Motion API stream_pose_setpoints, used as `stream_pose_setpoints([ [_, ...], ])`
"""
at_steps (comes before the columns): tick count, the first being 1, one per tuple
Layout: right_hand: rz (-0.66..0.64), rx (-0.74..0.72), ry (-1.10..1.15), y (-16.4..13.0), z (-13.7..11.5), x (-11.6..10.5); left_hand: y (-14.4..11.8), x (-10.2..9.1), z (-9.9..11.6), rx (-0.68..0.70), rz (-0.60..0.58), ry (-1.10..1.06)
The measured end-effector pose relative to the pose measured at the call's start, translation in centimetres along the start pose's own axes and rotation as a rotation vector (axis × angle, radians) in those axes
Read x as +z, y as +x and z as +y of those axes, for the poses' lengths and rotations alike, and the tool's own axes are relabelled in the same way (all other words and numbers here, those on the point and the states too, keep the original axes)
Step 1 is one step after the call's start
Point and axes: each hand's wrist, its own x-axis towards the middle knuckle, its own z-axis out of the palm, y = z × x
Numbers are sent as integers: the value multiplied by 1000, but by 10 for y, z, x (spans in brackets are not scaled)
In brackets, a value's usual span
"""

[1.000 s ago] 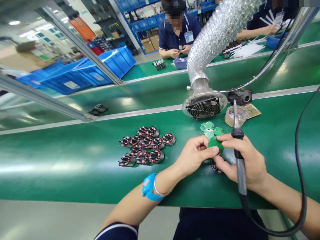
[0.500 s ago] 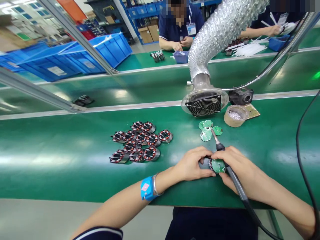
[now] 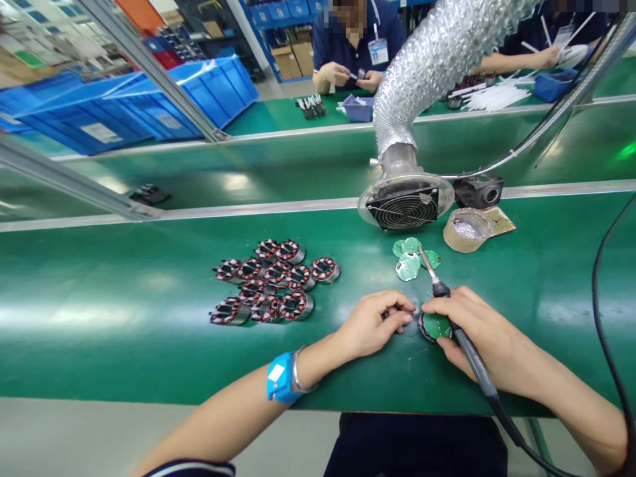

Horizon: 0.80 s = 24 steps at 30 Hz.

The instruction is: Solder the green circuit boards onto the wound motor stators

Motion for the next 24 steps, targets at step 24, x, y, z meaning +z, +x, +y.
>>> stream_pose_setpoints([
  [24,213,24,-68,-10,-3,20,22,11,20,-194,-198,-245],
])
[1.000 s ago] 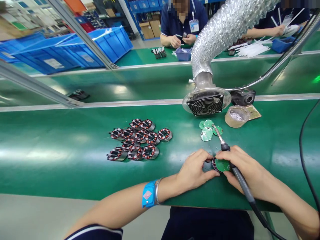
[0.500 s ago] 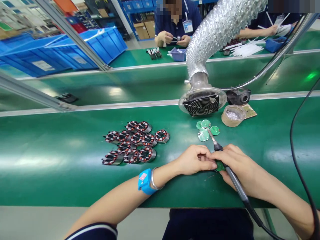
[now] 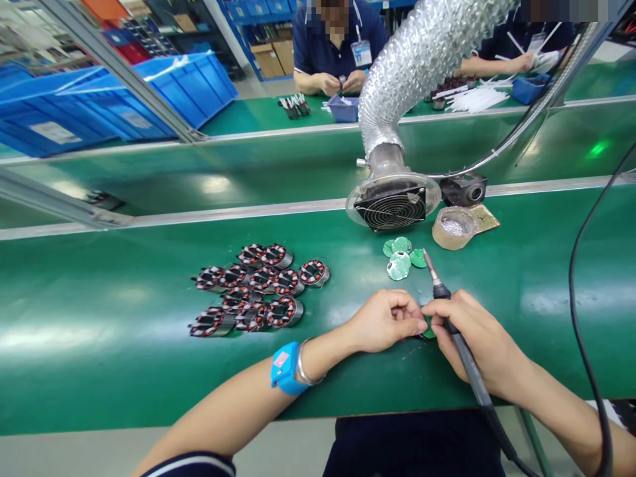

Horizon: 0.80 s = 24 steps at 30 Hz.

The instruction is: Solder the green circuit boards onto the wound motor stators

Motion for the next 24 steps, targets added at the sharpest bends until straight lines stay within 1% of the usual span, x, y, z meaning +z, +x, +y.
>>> stream_pose_setpoints([
  [2,-1,-35,-31,-3,1,1,-1,2,-3,-10,27,-4],
  [4,30,-69,-34,-5,0,-3,-2,4,-2,31,99,86],
  [6,86,-63,-17,-6,-6,-12,-3,6,0,74,147,173],
  [11,182,46,-8,-20,-27,-38,-4,8,6,59,160,227],
  [14,165,29,-35,-34,-36,-46,-4,9,5,63,182,225],
  [18,230,-28,-70,-43,-40,-42,-4,9,3,71,186,215],
  [22,199,-36,-31,-41,-39,-32,-5,9,3,59,193,199],
  [24,230,-35,-6,-39,-39,-29,-5,10,3,53,193,190],
])
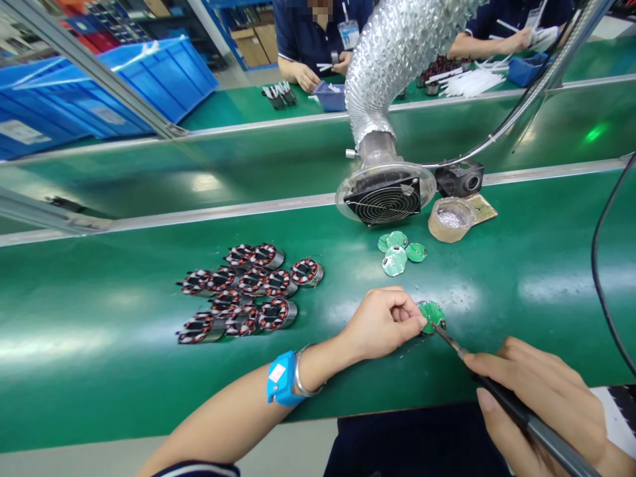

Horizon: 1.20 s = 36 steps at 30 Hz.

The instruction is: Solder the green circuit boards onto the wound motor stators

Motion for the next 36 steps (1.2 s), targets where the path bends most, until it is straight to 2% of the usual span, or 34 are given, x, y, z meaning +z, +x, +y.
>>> stream_pose_setpoints([
  [11,21,24,6,0,0,3,0,1,-1,-8,23,10],
  [22,35,10,27,-1,1,5,-3,4,2,68,70,83],
  [26,42,20,7,1,1,-3,-4,5,2,94,89,102],
  [30,-27,55,40,-2,6,-16,-4,6,2,103,101,119],
  [32,-60,67,48,-3,10,-15,-4,7,2,106,107,137],
  [36,90,62,-6,2,19,8,-4,10,2,117,108,162],
])
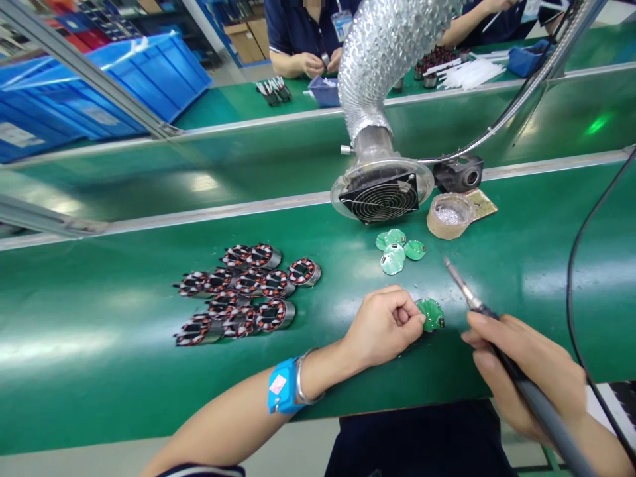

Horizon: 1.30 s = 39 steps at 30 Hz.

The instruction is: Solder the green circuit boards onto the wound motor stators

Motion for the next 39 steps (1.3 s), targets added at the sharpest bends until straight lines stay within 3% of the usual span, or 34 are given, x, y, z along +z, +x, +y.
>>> stream_pose_setpoints([
  [4,-30,-31,8,7,11,29,2,-12,-2,17,-55,-22],
  [8,-38,-29,26,8,18,39,3,-38,-10,150,-265,-31],
  [11,-38,-28,18,5,19,39,3,-45,-16,243,-385,-38],
  [19,-32,49,97,11,16,33,6,-18,-4,73,-313,-183],
  [24,-68,-15,121,23,13,30,5,-18,0,70,-300,-123],
  [28,-183,-35,46,16,16,32,1,-16,-1,77,-232,-103],
  [31,-236,-64,3,5,20,35,-3,-11,-3,120,-153,-40],
  [34,-191,-118,-5,-2,23,32,-6,-7,-3,230,-90,80],
  [39,-151,-95,-11,-4,11,3,-9,-6,-1,371,-57,196],
])
